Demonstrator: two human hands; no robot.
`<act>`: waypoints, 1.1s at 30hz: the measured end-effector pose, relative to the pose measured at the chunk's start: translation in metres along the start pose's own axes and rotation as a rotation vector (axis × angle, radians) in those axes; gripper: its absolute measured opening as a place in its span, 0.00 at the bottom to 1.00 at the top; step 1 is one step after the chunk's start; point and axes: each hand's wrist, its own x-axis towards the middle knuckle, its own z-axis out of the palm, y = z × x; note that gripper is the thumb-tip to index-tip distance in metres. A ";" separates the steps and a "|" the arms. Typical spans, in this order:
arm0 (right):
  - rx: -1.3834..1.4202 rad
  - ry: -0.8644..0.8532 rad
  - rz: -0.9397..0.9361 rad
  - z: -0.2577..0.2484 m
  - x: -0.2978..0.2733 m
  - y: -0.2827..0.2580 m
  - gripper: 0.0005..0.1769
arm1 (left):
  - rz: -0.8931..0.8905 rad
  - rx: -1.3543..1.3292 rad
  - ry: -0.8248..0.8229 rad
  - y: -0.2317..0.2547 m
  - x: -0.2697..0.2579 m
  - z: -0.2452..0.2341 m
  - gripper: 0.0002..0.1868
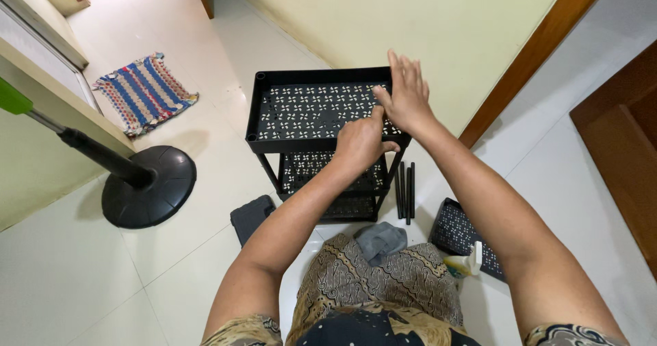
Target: The person assembles a black plastic three-tiered storage rack by inserting vertical poles into the corners of the trays and stacking them. They handle the trays and poles by hand, occasionally using a cloth to wipe the components.
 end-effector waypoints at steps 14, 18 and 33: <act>0.039 0.029 -0.101 0.022 0.002 0.015 0.46 | -0.094 -0.433 1.067 -0.119 -0.105 -0.032 0.14; 0.378 0.318 -0.067 0.031 -0.001 0.047 0.42 | -0.504 -0.782 0.732 -0.204 -0.120 -0.016 0.31; 0.135 -0.089 -0.461 0.022 -0.040 -0.107 0.22 | -0.563 -1.236 0.439 -0.225 -0.115 0.004 0.36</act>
